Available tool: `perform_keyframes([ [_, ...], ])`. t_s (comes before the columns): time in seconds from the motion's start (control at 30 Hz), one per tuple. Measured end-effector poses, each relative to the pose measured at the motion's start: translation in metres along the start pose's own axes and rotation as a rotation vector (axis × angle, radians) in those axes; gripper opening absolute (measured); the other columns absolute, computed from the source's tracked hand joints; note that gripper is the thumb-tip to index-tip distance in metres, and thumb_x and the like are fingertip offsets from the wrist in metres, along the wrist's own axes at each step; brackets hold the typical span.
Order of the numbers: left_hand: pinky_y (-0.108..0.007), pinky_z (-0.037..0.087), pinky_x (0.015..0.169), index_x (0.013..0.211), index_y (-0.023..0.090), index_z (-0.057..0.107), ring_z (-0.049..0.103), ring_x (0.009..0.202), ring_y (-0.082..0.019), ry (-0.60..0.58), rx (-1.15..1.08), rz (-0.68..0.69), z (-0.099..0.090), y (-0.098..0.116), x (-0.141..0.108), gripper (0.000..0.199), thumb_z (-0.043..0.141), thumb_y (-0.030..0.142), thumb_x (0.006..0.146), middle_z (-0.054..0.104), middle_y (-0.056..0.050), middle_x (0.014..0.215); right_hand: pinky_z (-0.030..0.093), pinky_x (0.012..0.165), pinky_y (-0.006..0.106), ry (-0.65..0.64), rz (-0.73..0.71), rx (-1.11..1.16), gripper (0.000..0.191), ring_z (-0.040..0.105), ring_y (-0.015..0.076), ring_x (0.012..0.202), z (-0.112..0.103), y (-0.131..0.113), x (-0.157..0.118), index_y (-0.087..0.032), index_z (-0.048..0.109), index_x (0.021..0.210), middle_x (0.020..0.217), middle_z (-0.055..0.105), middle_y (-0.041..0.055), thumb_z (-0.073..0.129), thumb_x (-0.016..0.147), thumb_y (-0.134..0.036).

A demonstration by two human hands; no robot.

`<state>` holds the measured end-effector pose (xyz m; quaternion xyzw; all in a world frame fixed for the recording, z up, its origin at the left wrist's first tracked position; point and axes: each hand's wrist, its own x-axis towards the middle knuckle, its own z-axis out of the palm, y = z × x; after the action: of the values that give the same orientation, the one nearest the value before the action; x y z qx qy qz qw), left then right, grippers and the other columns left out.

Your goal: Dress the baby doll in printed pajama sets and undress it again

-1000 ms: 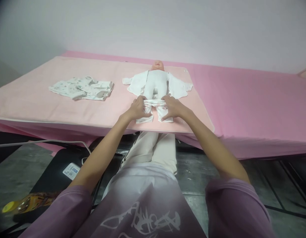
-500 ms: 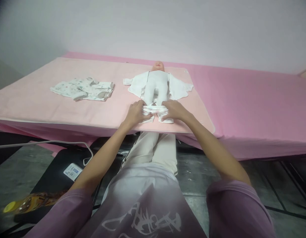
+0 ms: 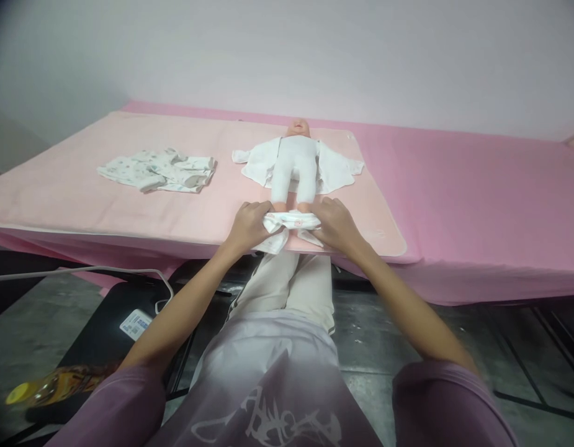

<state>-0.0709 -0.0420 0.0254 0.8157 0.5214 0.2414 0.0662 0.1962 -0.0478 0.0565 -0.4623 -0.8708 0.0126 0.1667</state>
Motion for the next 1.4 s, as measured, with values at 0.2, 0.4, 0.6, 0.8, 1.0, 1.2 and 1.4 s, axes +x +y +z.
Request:
perform_keyframes([
  [0.2, -0.039, 0.047, 0.074, 0.093, 0.026, 0.056, 0.068, 0.083, -0.028, -0.107, -0.238, 0.040, -0.046, 0.026, -0.031, 0.041, 0.073, 0.063, 0.088, 0.071, -0.003, 0.087, 0.043, 0.076, 0.044, -0.098, -0.026, 0.158, 0.032, 0.061, 0.0337, 0.084, -0.034, -0.029, -0.031, -0.030, 0.068, 0.091, 0.086, 0.072, 0.0098, 0.064, 0.097, -0.060],
  [0.4, -0.036, 0.052, 0.072, 0.095, 0.026, 0.059, 0.065, 0.084, -0.023, -0.276, -0.446, 0.107, -0.134, 0.046, -0.017, 0.044, 0.067, 0.069, 0.091, 0.066, -0.003, 0.090, 0.046, 0.069, 0.043, -0.104, 0.003, 0.247, 0.053, 0.063, 0.0330, 0.089, -0.116, -0.043, -0.033, -0.033, 0.069, 0.105, 0.100, 0.072, 0.0077, 0.077, 0.080, -0.079],
  [0.6, -0.039, 0.054, 0.086, 0.093, 0.019, 0.063, 0.070, 0.095, -0.021, -0.092, -0.248, 0.150, -0.204, 0.067, 0.038, 0.046, 0.051, 0.061, 0.104, 0.057, -0.002, 0.085, 0.038, 0.066, 0.036, 0.134, -0.087, 0.259, 0.050, 0.054, 0.0185, 0.072, -0.184, -0.044, 0.003, -0.026, 0.068, 0.094, 0.085, 0.064, 0.0013, 0.053, 0.103, -0.073],
  [0.8, -0.050, 0.049, 0.098, 0.115, 0.012, 0.071, 0.072, 0.106, -0.022, 0.041, 0.111, 0.361, -0.257, 0.080, 0.070, 0.053, 0.057, 0.061, 0.100, 0.063, 0.002, 0.096, 0.039, 0.070, 0.036, 0.414, -0.153, -0.110, 0.041, 0.050, 0.0139, 0.064, -0.221, -0.044, 0.026, -0.023, 0.078, 0.088, 0.068, 0.060, -0.0020, 0.062, 0.105, -0.057],
  [1.0, -0.058, 0.047, 0.102, 0.124, 0.013, 0.075, 0.074, 0.117, -0.034, 0.067, 0.388, 0.462, -0.292, 0.092, 0.085, 0.067, 0.056, 0.069, 0.094, 0.058, 0.004, 0.089, 0.048, 0.105, 0.054, 0.431, -0.118, -0.308, 0.045, 0.075, 0.0322, 0.103, -0.245, -0.056, 0.035, -0.024, 0.075, 0.133, 0.100, 0.079, 0.0060, 0.061, 0.105, -0.056],
  [1.2, -0.052, 0.042, 0.101, 0.098, 0.005, 0.078, 0.070, 0.123, -0.039, 0.007, 0.444, 0.422, -0.295, 0.105, 0.089, 0.082, 0.046, 0.080, 0.086, 0.049, 0.005, 0.083, 0.046, 0.096, 0.051, 0.394, -0.113, -0.284, 0.055, 0.072, 0.0314, 0.105, -0.255, -0.066, 0.043, -0.025, 0.083, 0.110, 0.094, 0.070, 0.0009, 0.058, 0.099, -0.073],
  [1.4, -0.049, 0.042, 0.096, 0.121, 0.012, 0.071, 0.065, 0.130, -0.040, 0.164, 0.439, 0.276, -0.289, 0.115, 0.084, 0.089, 0.024, 0.078, 0.084, 0.054, 0.006, 0.099, 0.035, 0.073, 0.044, 0.400, -0.046, -0.043, 0.044, 0.067, 0.0282, 0.101, -0.254, -0.059, 0.045, -0.021, 0.081, 0.111, 0.091, 0.068, -0.0021, 0.064, 0.097, -0.059],
])
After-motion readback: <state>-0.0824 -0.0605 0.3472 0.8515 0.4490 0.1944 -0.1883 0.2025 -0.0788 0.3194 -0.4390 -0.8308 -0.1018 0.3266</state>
